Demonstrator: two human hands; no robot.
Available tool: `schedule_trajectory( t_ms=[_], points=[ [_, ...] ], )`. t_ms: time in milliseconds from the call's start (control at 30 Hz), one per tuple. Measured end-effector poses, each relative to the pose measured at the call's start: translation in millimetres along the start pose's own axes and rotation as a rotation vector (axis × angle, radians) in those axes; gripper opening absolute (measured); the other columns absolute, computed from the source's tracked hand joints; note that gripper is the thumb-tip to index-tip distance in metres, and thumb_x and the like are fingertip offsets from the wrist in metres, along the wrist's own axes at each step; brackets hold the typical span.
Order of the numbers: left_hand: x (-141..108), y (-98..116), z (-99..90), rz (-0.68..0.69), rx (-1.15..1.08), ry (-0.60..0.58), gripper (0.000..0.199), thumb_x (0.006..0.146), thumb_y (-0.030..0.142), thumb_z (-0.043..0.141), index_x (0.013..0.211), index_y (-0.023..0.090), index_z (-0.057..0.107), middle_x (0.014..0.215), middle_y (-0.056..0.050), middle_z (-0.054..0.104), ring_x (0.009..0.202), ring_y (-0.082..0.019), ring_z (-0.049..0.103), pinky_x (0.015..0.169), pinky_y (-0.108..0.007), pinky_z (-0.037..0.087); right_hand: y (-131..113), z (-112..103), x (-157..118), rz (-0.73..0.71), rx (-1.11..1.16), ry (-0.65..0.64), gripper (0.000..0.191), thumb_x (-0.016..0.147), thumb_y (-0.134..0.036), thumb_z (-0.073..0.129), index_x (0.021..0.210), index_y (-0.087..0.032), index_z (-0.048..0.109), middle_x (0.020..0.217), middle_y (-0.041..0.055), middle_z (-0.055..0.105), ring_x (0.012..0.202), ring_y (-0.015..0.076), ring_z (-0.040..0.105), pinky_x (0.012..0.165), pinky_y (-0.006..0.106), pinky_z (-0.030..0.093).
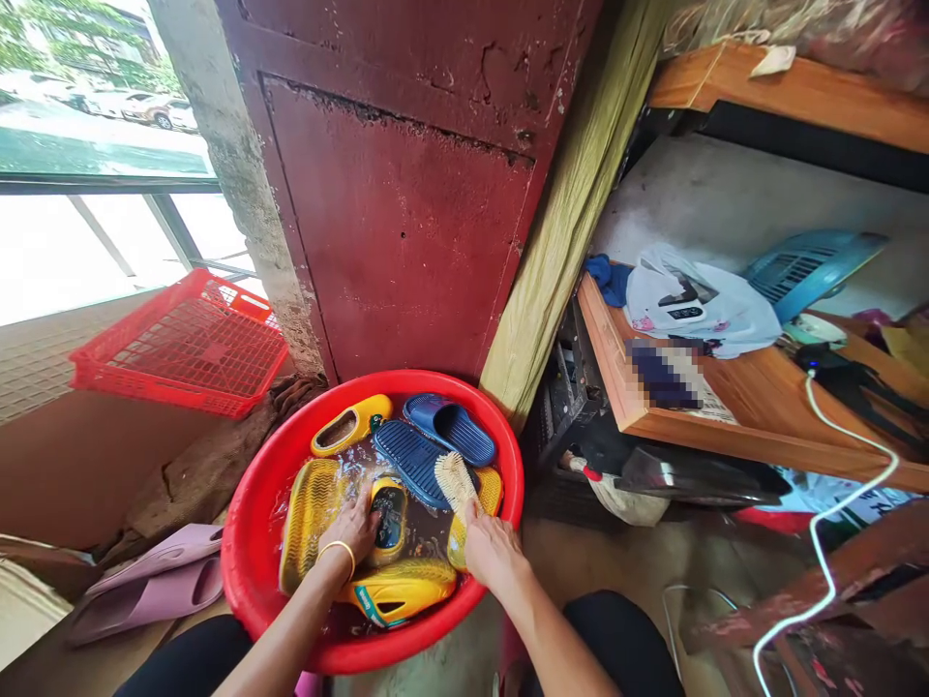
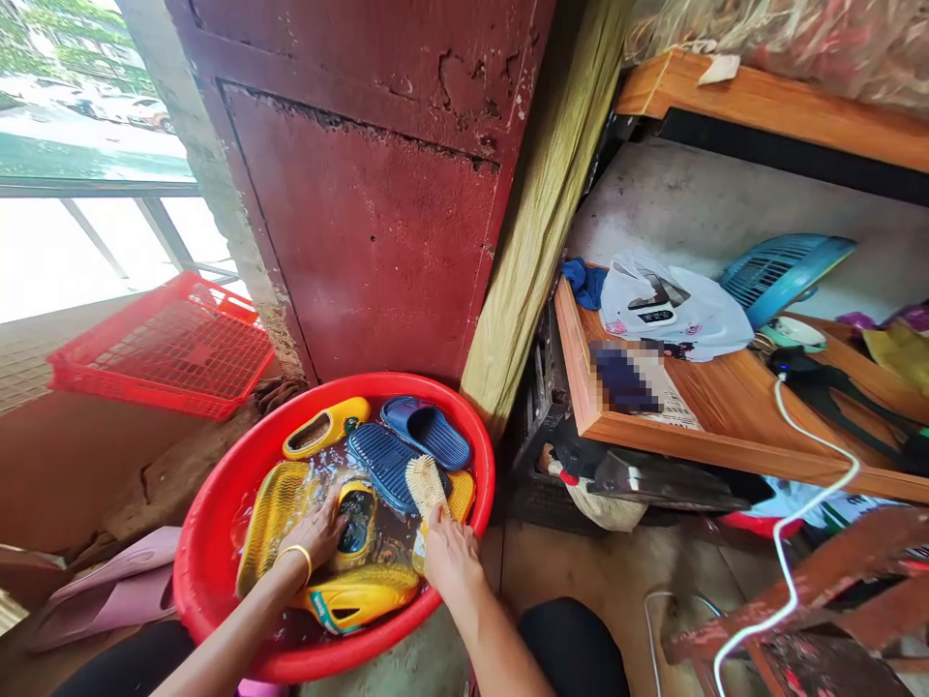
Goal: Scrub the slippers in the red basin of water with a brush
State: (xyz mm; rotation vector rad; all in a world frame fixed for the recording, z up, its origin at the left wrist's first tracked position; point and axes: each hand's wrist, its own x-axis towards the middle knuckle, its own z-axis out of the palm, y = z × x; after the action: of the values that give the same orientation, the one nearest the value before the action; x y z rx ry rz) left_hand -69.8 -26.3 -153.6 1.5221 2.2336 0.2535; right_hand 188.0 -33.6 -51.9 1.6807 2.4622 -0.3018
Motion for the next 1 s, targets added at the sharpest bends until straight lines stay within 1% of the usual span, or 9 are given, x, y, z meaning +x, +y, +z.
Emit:
schedule_trajectory(
  t_ms=[167, 233, 300, 400, 467, 600, 800, 900, 1000],
  points=[
    [-5.4, 3.7, -8.9, 0.127, -0.052, 0.338, 0.059, 0.097, 0.043, 0.038, 0.148, 0.014, 0.046, 0.145, -0.019, 0.055, 0.133, -0.029, 0.054, 0.107, -0.041, 0.045, 5.7, -3.4, 0.8, -0.001, 0.024, -0.004, 0.068, 0.088, -0.008, 0.044, 0.154, -0.004, 0.034, 0.113, 0.0231, 0.072, 0.106, 0.0321, 0.069, 0.089, 0.04, 0.05],
    [-1.8, 1.9, -24.2, 0.172, -0.01, 0.441, 0.055, 0.096, 0.045, 0.04, 0.14, 0.017, 0.055, 0.15, -0.018, 0.051, 0.133, -0.03, 0.054, 0.106, -0.041, 0.046, 9.2, -2.8, 0.3, -0.01, 0.052, 0.006, 0.068, 0.089, -0.01, 0.043, 0.156, -0.005, 0.033, 0.114, 0.022, 0.073, 0.106, 0.0321, 0.069, 0.09, 0.04, 0.05],
    [8.8, -3.1, -46.4, 0.17, 0.045, 0.485, 0.05, 0.095, 0.044, 0.041, 0.134, 0.02, 0.061, 0.149, -0.015, 0.053, 0.126, -0.031, 0.058, 0.102, -0.042, 0.048, 11.1, -1.6, -0.3, -0.009, 0.069, 0.011, 0.066, 0.09, -0.011, 0.042, 0.156, -0.006, 0.034, 0.114, 0.0213, 0.073, 0.106, 0.0319, 0.069, 0.091, 0.04, 0.05],
    [36.6, -15.9, -80.7, 0.064, 0.123, 0.381, 0.051, 0.094, 0.044, 0.041, 0.133, 0.02, 0.061, 0.132, -0.014, 0.068, 0.121, -0.034, 0.061, 0.097, -0.044, 0.049, 10.4, -0.2, -0.8, -0.018, 0.08, -0.006, 0.066, 0.089, -0.01, 0.043, 0.154, -0.006, 0.039, 0.115, 0.0209, 0.072, 0.107, 0.032, 0.068, 0.092, 0.04, 0.05],
    [58.0, -25.7, -94.4, 0.0, 0.195, 0.298, 0.054, 0.094, 0.042, 0.039, 0.137, 0.017, 0.058, 0.132, -0.015, 0.068, 0.125, -0.035, 0.059, 0.098, -0.045, 0.048, 9.0, 0.6, -0.7, -0.027, 0.083, -0.025, 0.067, 0.088, -0.009, 0.045, 0.154, -0.007, 0.038, 0.115, 0.0202, 0.072, 0.108, 0.0317, 0.068, 0.094, 0.04, 0.049],
    [89.7, -37.6, -92.5, 0.013, 0.33, 0.219, 0.052, 0.095, 0.038, 0.036, 0.138, 0.019, 0.057, 0.14, -0.013, 0.064, 0.137, -0.034, 0.049, 0.104, -0.044, 0.041, 8.6, 4.2, 0.3, -0.023, 0.073, -0.057, 0.07, 0.087, -0.009, 0.049, 0.156, -0.006, 0.034, 0.116, 0.021, 0.071, 0.109, 0.0323, 0.067, 0.096, 0.042, 0.049],
    [105.7, -29.1, -80.1, -0.028, 0.469, 0.148, 0.04, 0.091, 0.031, 0.038, 0.107, 0.02, 0.073, 0.116, -0.015, 0.074, 0.116, -0.036, 0.061, 0.094, -0.046, 0.039, 9.8, 14.9, 2.3, -0.021, 0.071, 0.003, 0.068, 0.084, -0.008, 0.052, 0.152, -0.01, 0.043, 0.113, 0.0196, 0.071, 0.105, 0.0322, 0.069, 0.093, 0.043, 0.053],
    [112.5, -23.2, -89.5, -0.031, 0.421, 0.136, 0.038, 0.09, 0.031, 0.039, 0.103, 0.022, 0.074, 0.116, -0.014, 0.074, 0.114, -0.035, 0.062, 0.095, -0.046, 0.038, 9.5, 24.1, 2.4, -0.023, 0.057, 0.051, 0.065, 0.082, -0.007, 0.052, 0.147, -0.012, 0.05, 0.111, 0.02, 0.072, 0.102, 0.0321, 0.07, 0.091, 0.042, 0.054],
    [119.4, -17.3, -107.6, -0.015, 0.322, 0.197, 0.04, 0.091, 0.038, 0.039, 0.106, 0.021, 0.072, 0.122, -0.015, 0.072, 0.114, -0.036, 0.062, 0.091, -0.045, 0.041, 10.7, 33.2, 1.9, -0.043, 0.068, 0.125, 0.064, 0.082, -0.008, 0.052, 0.146, -0.013, 0.052, 0.11, 0.0209, 0.072, 0.098, 0.0325, 0.071, 0.088, 0.043, 0.055]
  ],
)
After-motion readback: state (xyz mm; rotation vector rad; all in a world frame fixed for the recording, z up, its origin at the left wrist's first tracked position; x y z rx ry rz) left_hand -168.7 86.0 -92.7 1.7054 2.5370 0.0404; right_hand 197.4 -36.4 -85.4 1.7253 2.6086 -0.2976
